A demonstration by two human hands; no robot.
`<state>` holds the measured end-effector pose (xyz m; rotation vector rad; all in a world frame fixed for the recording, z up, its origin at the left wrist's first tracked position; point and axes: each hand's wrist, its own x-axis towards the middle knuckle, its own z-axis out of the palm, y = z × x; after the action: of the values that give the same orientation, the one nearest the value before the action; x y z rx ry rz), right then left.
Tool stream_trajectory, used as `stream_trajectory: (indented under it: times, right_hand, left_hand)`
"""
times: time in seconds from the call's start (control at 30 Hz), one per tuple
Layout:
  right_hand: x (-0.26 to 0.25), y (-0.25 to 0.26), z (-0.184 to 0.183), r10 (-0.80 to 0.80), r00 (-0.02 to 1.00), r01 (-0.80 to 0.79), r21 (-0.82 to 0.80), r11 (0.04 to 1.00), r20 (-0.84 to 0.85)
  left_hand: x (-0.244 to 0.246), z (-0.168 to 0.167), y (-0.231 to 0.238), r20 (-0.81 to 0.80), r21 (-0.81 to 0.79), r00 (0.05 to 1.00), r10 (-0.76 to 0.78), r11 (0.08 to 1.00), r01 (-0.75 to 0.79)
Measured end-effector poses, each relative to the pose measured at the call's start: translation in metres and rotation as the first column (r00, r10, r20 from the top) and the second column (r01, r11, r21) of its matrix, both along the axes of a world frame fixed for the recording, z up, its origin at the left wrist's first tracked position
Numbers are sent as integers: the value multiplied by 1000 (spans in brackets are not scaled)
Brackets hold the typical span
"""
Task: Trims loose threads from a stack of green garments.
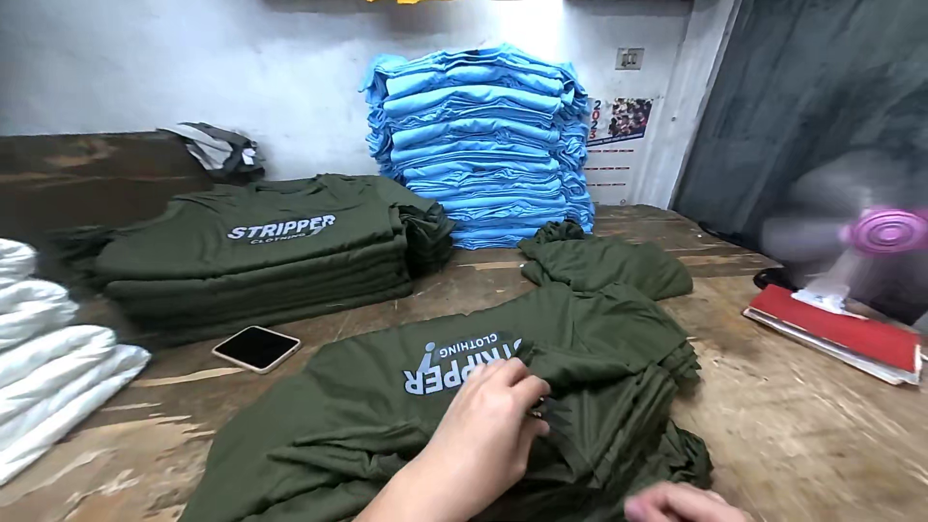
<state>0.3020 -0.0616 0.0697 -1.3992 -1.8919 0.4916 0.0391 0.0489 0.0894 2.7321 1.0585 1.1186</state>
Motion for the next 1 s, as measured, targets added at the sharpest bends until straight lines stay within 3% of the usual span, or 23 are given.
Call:
stream_trajectory:
  times: [0.07,0.13,0.27,0.37,0.53,0.7,0.83,1.0]
  right_hand:
    - [-30,8,-8,-184,982,187,95,978,-42]
    - [-48,16,-24,-243,969,247,131,960,-49]
    - [-50,15,-37,-195,975,216,253,943,-104]
    - [-45,11,-36,-143,985,168,341,925,-96]
    - [-37,7,-25,94,977,-148,297,943,190]
    - [-35,29,-28,-149,892,-150,590,793,426]
    - [-25,35,-46,-45,988,-76,709,701,150]
    - [-27,35,-48,-98,994,105,721,685,-51]
  left_hand:
    - [10,-2,0,-35,51,997,-73,996,75]
    - [14,-5,1,-73,107,990,-122,986,129]
    - [10,-5,0,-132,191,970,-202,955,225]
    - [16,-10,-8,-148,135,952,-267,948,287]
    - [22,-2,-11,-87,-105,981,-171,981,161]
    - [6,-14,9,65,-254,996,-61,964,76]
    - [-2,-19,10,95,-182,988,-125,973,140]
    - [2,-11,4,50,-241,968,-247,937,252]
